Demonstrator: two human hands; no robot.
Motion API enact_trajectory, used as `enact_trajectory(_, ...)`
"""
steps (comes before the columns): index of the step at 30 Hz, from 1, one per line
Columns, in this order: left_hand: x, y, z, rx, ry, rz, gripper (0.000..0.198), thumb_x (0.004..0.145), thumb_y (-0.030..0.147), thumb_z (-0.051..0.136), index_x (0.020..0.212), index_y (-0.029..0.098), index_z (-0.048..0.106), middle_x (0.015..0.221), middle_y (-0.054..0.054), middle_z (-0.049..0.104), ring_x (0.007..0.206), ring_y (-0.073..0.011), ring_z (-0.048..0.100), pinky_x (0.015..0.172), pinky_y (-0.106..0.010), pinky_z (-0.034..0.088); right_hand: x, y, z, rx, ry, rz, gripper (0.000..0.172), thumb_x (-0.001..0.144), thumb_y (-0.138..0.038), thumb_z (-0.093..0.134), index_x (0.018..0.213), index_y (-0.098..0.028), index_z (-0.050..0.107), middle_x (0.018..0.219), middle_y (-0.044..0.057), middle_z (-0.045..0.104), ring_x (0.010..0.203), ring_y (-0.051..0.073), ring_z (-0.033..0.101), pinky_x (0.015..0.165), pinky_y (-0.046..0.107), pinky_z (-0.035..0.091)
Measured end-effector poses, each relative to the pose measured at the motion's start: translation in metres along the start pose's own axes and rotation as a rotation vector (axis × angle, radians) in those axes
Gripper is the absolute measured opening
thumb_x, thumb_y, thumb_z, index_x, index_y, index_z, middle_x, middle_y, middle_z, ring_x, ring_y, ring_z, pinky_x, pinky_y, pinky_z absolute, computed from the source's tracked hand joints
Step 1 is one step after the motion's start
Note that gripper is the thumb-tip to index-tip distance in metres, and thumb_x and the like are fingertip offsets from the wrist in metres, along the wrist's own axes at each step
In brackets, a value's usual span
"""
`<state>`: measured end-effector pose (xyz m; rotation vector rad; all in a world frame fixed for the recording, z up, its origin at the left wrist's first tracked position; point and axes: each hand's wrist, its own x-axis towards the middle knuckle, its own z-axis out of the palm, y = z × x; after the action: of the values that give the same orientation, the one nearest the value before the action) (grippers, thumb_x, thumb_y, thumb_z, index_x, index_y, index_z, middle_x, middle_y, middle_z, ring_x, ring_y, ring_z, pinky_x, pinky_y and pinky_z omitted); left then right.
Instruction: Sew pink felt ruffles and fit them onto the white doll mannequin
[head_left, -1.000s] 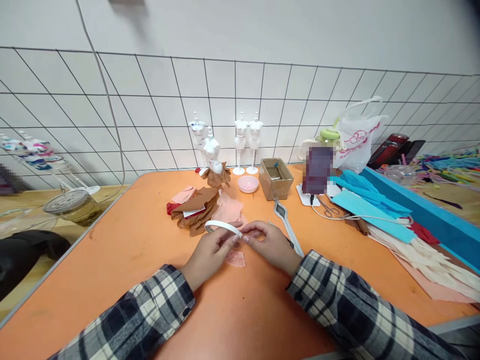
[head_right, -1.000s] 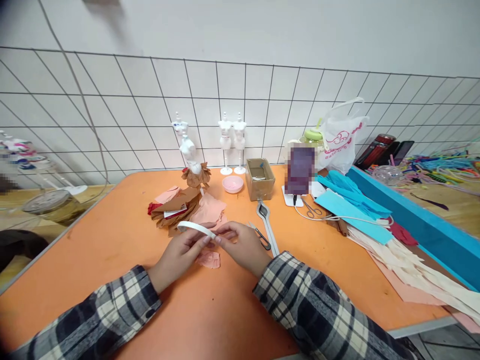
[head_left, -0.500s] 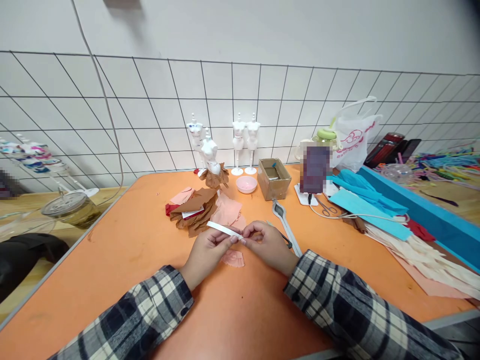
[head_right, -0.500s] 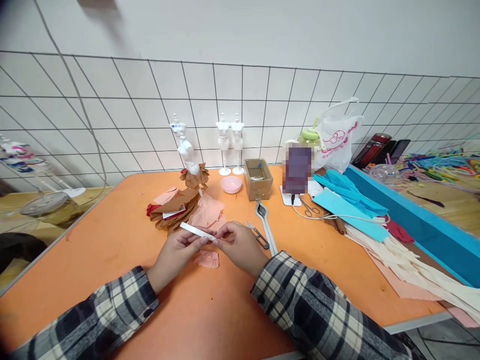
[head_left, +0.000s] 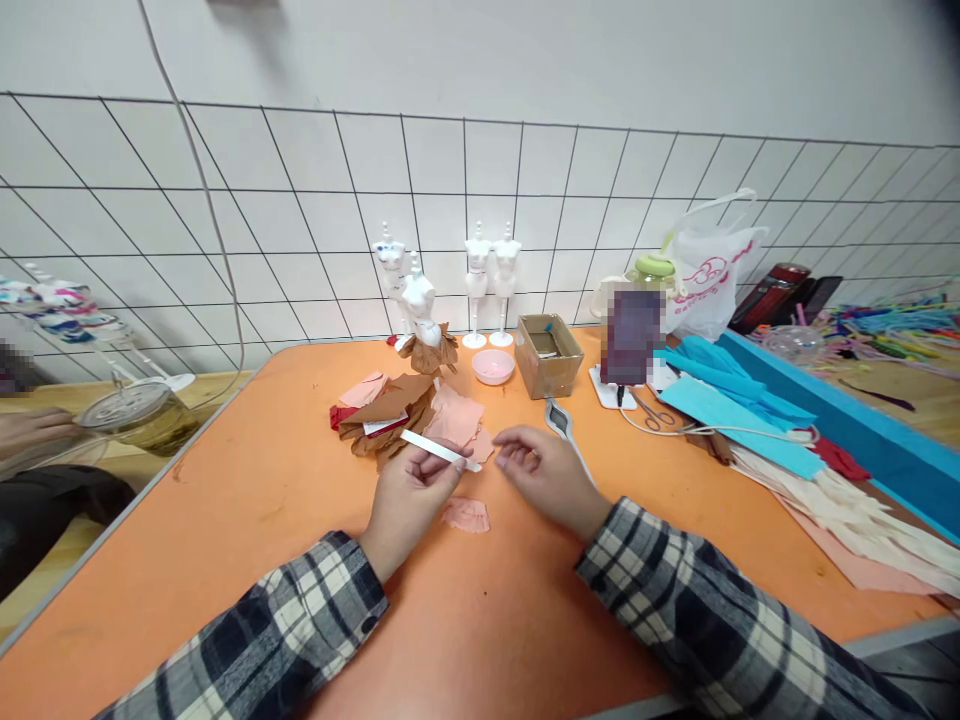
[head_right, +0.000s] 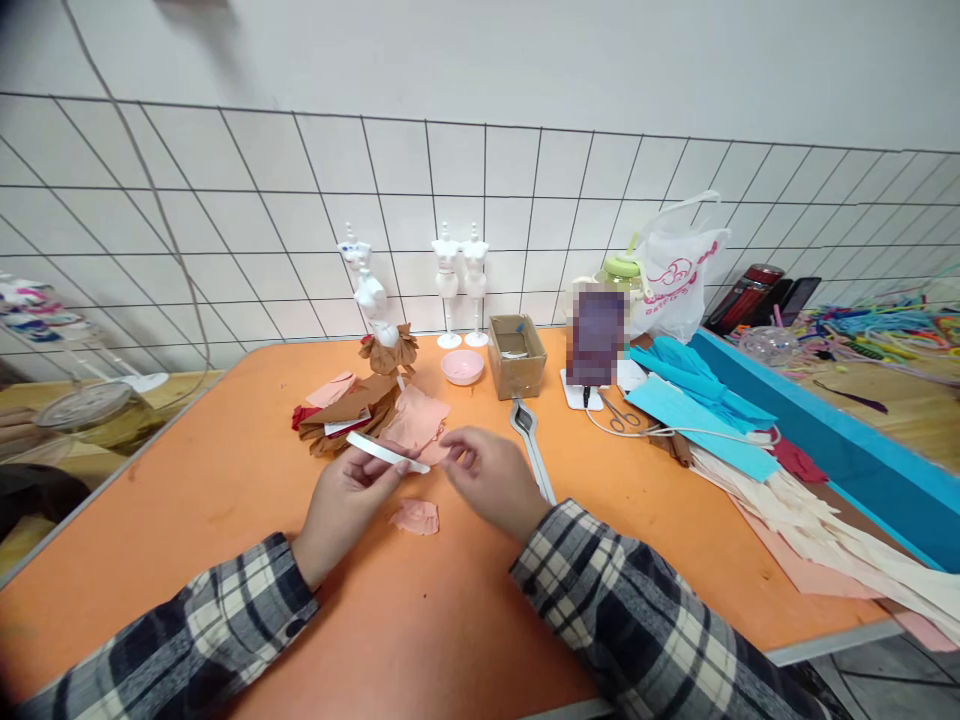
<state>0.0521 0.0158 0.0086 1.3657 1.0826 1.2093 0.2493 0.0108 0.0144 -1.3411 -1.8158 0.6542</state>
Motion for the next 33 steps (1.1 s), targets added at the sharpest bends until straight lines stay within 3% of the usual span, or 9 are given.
enact_trajectory(4,0.003,0.000,-0.006,-0.077,0.009,-0.009,0.035,0.069,0.040,0.078,0.089,0.015,0.065,0.098,-0.011,0.075,0.091,-0.0263,0.070,0.085,-0.039,0.052,0.004,0.017,-0.051,-0.518,-0.215,0.217,0.022,0.080,-0.041,0.061,0.077,-0.020,0.065,0.075,0.004,0.066,0.069,0.018,0.058,0.056,0.027,0.034)
enact_trajectory(7,0.002,-0.002,-0.007,-0.092,0.033,-0.016,0.034,0.067,0.040,0.079,0.087,0.015,0.067,0.096,-0.010,0.075,0.089,-0.0260,0.070,0.085,-0.040,0.052,-0.001,0.033,-0.064,-0.748,-0.339,0.345,0.030,0.068,-0.045,0.071,0.080,-0.018,0.063,0.080,0.008,0.066,0.072,0.023,0.059,0.054,0.028,0.029)
enact_trajectory(11,0.002,-0.004,-0.005,-0.041,0.095,0.085,0.026,0.068,0.036,0.080,0.082,0.016,0.070,0.097,-0.008,0.074,0.097,-0.0251,0.067,0.093,-0.039,0.049,-0.002,0.038,-0.048,-0.706,-0.382,0.310,0.008,0.073,-0.023,0.061,0.081,-0.019,0.061,0.083,0.006,0.066,0.074,0.020,0.059,0.055,0.027,0.028)
enact_trajectory(13,0.003,-0.006,-0.004,-0.107,0.140,0.094,0.025,0.068,0.034,0.080,0.083,0.017,0.070,0.096,-0.007,0.073,0.098,-0.0234,0.066,0.095,-0.037,0.048,-0.001,0.034,-0.038,-0.666,-0.388,0.289,0.010,0.072,-0.013,0.056,0.079,-0.019,0.059,0.082,0.006,0.066,0.074,0.019,0.059,0.055,0.027,0.029)
enact_trajectory(19,0.010,-0.012,-0.007,-0.642,0.151,-0.175,0.020,0.074,0.017,0.075,0.092,0.018,0.067,0.094,0.000,0.072,0.090,-0.0125,0.068,0.087,-0.023,0.054,-0.005,0.020,-0.021,-0.755,-0.347,0.278,0.035,0.076,-0.009,0.049,0.110,-0.016,0.053,0.088,0.012,0.069,0.078,0.025,0.064,0.057,0.028,0.031)
enact_trajectory(22,0.014,-0.014,-0.012,-0.790,0.052,-0.284,0.020,0.078,0.010,0.069,0.097,0.017,0.065,0.101,-0.004,0.072,0.092,-0.0140,0.070,0.080,-0.020,0.058,-0.003,0.019,-0.017,-0.856,-0.307,0.294,0.024,0.081,-0.010,0.045,0.102,-0.014,0.056,0.086,0.014,0.068,0.078,0.027,0.065,0.059,0.029,0.035)
enact_trajectory(26,0.019,-0.015,-0.017,-0.896,-0.019,-0.302,0.024,0.082,0.003,0.060,0.103,0.014,0.064,0.111,-0.009,0.071,0.092,-0.0140,0.071,0.077,-0.016,0.059,0.012,0.015,-0.006,-0.456,-0.123,0.279,0.021,0.084,-0.015,0.042,0.098,-0.016,0.058,0.080,0.008,0.064,0.071,0.021,0.062,0.061,0.028,0.040)
enact_trajectory(30,0.016,-0.012,-0.016,-0.917,-0.078,-0.346,0.030,0.081,0.001,0.058,0.107,0.015,0.062,0.109,-0.007,0.070,0.092,-0.0123,0.070,0.077,-0.013,0.057,0.022,0.004,0.020,0.282,-0.095,0.058,0.050,0.083,-0.023,0.048,0.133,-0.021,0.042,0.082,0.001,0.062,0.061,0.014,0.055,0.059,0.025,0.045)
enact_trajectory(33,0.014,-0.014,-0.015,-0.855,-0.165,-0.353,0.034,0.079,0.004,0.062,0.111,0.016,0.061,0.107,-0.005,0.069,0.089,-0.0110,0.069,0.074,-0.012,0.056,0.019,-0.002,0.035,0.331,-0.085,-0.143,0.040,0.080,-0.019,0.052,0.120,-0.024,0.056,0.094,0.001,0.065,0.076,0.014,0.059,0.071,0.025,0.046)
